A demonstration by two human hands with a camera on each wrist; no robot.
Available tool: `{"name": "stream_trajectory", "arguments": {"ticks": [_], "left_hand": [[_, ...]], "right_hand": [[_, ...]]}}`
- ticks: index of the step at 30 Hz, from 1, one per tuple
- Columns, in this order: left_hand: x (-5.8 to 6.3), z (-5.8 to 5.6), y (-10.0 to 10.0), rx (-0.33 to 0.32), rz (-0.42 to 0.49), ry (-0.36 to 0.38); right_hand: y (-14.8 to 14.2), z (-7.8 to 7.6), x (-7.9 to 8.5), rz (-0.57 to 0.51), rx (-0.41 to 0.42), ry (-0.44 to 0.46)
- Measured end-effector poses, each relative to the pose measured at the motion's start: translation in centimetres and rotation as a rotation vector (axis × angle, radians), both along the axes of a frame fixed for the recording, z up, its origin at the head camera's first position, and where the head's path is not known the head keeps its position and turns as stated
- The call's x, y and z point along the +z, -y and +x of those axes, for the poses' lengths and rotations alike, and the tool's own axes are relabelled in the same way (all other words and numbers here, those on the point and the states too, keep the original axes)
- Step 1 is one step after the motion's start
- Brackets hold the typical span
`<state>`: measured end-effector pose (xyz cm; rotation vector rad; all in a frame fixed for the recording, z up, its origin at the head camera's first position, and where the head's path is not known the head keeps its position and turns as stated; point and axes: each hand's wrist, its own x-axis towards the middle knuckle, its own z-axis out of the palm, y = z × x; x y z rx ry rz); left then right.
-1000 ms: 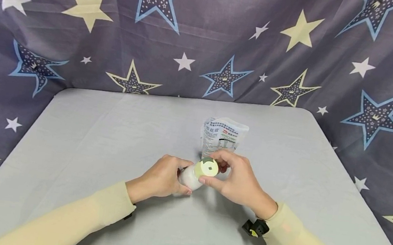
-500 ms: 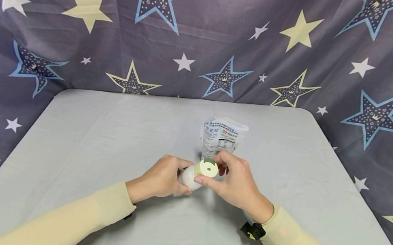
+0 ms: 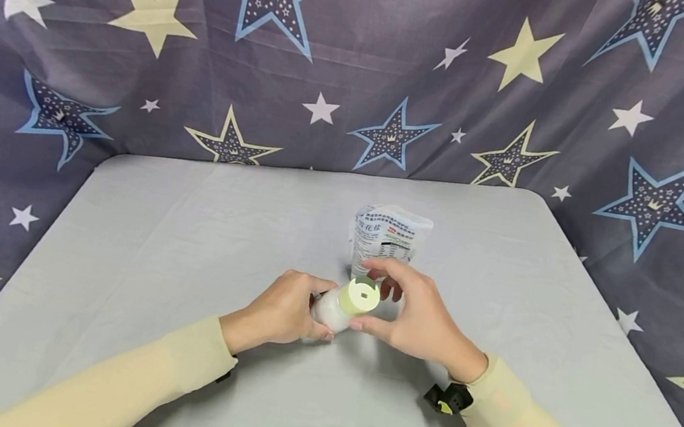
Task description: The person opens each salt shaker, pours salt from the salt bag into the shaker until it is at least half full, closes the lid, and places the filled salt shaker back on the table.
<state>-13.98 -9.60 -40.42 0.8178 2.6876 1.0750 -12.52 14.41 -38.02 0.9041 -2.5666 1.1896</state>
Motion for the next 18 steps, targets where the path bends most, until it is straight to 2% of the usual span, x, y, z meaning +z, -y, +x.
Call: {"name": "stream_trajectory", "arguments": {"ticks": [3,7,18], "left_hand": [[-0.01,-0.01,-0.03,0.001,-0.003,-0.001],[0.02,-0.02,-0.02,0.004,-0.006,0.005],[-0.02,-0.05,0.02,-0.008,-0.001,0.006]], "right_hand": [[-0.32,-0.35,-0.03,-0.028,0.076,0.014],[-0.37,-0.60,-0.06,-0.039,0.126,0.040],[-0.04,-0.48,-0.20,-0.038,0.097,0.053]]}}
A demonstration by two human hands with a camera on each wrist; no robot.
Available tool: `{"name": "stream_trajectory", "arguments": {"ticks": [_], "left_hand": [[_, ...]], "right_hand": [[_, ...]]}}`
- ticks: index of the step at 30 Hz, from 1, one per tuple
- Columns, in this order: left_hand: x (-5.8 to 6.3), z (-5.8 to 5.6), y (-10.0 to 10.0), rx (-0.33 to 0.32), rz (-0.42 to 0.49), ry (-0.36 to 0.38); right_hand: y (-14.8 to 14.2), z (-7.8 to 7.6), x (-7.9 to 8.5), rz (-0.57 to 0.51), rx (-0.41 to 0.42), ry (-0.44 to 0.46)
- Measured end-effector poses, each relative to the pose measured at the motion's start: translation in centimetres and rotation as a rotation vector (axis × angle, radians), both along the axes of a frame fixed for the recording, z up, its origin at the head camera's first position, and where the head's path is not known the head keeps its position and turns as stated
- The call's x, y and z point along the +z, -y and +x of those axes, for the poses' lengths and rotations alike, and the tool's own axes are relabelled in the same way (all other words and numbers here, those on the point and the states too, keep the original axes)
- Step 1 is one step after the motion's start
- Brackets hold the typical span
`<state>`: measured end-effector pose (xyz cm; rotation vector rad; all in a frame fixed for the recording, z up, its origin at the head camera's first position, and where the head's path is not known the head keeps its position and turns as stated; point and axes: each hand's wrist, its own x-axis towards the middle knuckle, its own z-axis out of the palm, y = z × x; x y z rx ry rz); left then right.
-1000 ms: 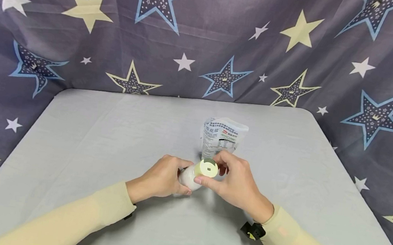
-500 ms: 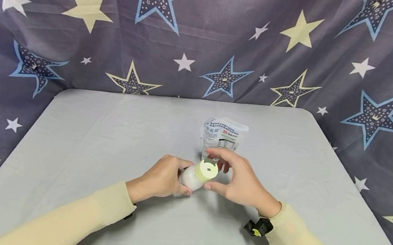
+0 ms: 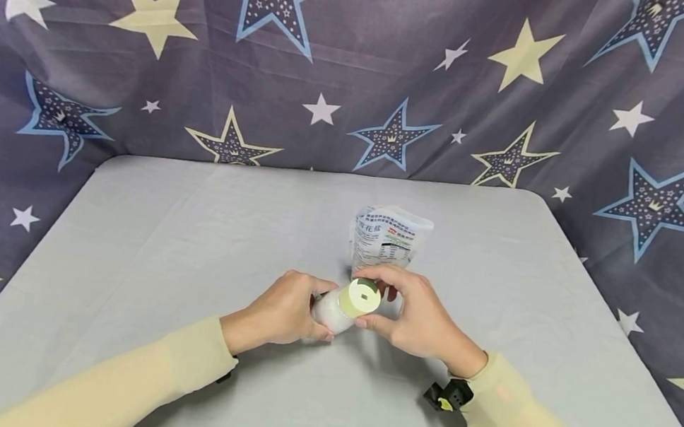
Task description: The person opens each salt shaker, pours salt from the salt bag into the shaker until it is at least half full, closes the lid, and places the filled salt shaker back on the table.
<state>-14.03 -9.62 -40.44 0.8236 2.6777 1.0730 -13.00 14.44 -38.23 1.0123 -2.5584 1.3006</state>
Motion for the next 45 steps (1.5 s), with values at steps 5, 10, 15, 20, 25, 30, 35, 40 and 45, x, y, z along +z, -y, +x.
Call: {"name": "stream_trajectory", "arguments": {"ticks": [5,10,15,20,25,30,35,40,45], "left_hand": [[0.0,0.0,0.0,-0.001,-0.005,-0.008],[0.0,0.0,0.0,-0.003,-0.008,-0.010],[0.0,0.0,0.0,-0.005,-0.003,-0.011],[0.0,0.0,0.0,0.002,-0.004,-0.002],[0.0,0.0,0.0,0.001,-0.005,-0.003],[-0.1,-0.1,0.0,-0.001,-0.004,-0.005],[0.0,0.0,0.0,-0.004,-0.007,-0.007],[0.0,0.0,0.0,-0.006,-0.007,-0.016],[0.0,-0.1,0.1,-0.013,-0.006,-0.020]], "right_hand": [[0.2,0.1,-0.2,0.008,-0.027,-0.014],[0.4,0.2,-0.5,0.014,-0.059,-0.041],[0.7,0.4,-0.6,0.018,-0.107,-0.073],[0.9,0.6,-0.6,0.020,-0.150,-0.088],[1.1,0.7,-0.7,0.031,-0.200,-0.123],[1.3,0.9,-0.8,0.051,-0.233,-0.140],[1.1,0.9,-0.7,0.063,-0.233,-0.129],[0.8,0.9,-0.5,0.047,-0.167,-0.107],[0.3,0.8,-0.2,0.038,-0.090,-0.097]]}}
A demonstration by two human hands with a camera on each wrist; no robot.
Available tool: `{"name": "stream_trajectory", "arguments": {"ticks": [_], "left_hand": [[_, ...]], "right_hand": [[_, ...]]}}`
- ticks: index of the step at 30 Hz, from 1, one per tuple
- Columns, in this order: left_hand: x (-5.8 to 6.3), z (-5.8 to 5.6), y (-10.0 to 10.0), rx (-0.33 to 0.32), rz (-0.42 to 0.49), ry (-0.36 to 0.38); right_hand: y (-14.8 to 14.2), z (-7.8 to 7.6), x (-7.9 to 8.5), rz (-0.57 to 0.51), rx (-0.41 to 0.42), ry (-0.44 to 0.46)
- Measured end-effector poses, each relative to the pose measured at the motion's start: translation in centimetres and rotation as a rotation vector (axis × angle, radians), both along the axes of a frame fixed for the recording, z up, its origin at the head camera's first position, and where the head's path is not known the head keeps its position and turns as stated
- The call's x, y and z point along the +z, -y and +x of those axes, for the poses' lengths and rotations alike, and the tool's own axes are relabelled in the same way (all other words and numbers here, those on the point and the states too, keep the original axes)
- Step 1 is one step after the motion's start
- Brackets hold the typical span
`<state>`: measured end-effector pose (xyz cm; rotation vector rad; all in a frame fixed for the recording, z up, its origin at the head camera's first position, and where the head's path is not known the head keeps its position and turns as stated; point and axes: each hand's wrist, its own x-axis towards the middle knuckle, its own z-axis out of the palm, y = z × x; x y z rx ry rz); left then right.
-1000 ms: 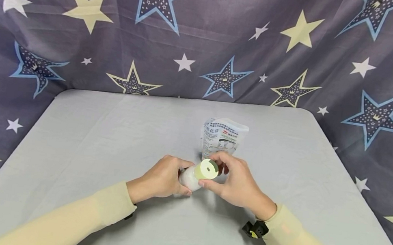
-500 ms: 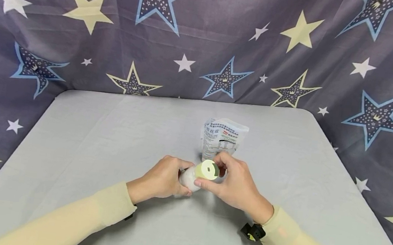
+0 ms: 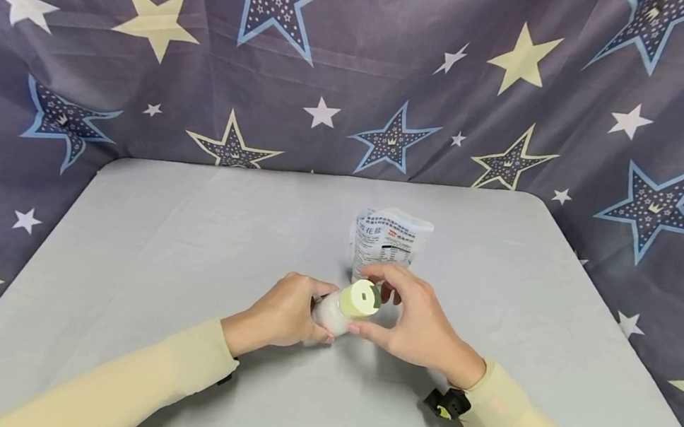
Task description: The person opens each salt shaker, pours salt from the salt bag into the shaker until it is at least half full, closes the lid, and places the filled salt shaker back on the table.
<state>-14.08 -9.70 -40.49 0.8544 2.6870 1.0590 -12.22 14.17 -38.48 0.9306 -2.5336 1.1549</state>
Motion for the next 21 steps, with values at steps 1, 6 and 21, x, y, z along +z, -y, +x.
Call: {"name": "stream_trajectory", "arguments": {"ticks": [1,6,21], "left_hand": [[-0.01,-0.01,0.01,0.000,-0.001,0.001],[0.05,0.01,0.00,0.003,-0.007,0.006],[0.03,-0.02,-0.04,0.003,-0.017,0.012]], "right_hand": [[-0.09,-0.02,0.07,0.003,0.010,-0.001],[-0.29,-0.13,0.36,0.009,0.057,0.008],[-0.14,-0.02,0.29,-0.002,0.031,0.038]]}}
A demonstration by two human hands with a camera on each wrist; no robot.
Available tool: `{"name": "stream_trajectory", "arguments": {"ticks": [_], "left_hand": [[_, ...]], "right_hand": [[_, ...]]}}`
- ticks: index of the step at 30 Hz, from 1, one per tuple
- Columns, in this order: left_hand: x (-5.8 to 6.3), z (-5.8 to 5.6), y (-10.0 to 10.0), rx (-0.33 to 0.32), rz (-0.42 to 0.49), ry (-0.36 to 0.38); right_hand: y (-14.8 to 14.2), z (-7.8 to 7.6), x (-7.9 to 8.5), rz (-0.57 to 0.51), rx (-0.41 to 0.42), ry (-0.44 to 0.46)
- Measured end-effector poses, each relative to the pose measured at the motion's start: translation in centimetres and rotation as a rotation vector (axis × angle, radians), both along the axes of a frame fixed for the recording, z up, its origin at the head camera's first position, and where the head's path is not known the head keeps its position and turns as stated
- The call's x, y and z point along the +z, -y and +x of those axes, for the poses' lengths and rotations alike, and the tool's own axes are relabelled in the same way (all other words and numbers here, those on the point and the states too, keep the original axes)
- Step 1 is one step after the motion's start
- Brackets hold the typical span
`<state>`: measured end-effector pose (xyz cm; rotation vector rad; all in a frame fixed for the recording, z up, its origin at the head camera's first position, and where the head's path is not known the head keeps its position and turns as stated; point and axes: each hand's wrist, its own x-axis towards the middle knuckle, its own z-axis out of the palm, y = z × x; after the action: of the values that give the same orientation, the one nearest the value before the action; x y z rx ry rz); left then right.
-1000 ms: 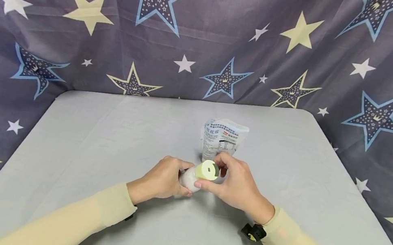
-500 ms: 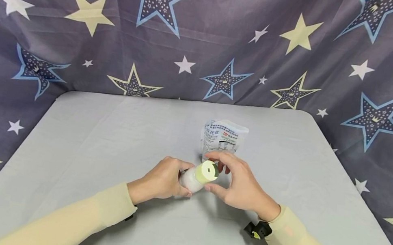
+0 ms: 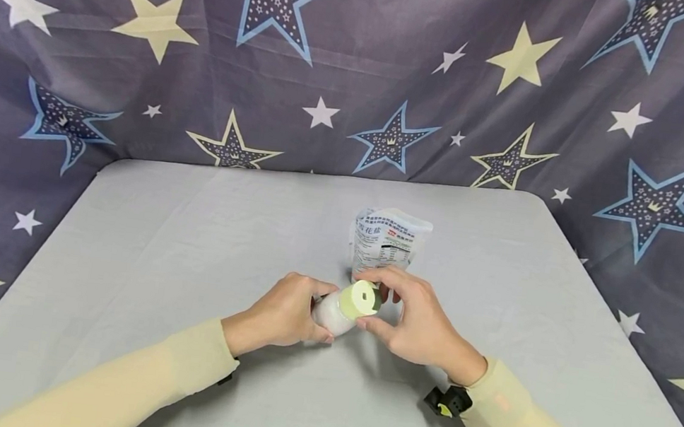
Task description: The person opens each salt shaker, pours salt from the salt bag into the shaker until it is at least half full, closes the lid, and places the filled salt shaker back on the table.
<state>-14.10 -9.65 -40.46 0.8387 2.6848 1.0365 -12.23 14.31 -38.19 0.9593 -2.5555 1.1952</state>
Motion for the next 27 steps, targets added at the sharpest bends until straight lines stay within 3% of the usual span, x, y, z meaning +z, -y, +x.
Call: {"name": "stream_trajectory", "arguments": {"ticks": [27], "left_hand": [[0.01,0.01,-0.14,-0.002,0.005,-0.003]], "right_hand": [[0.99,0.08,-0.71,-0.026,-0.166,-0.060]]}}
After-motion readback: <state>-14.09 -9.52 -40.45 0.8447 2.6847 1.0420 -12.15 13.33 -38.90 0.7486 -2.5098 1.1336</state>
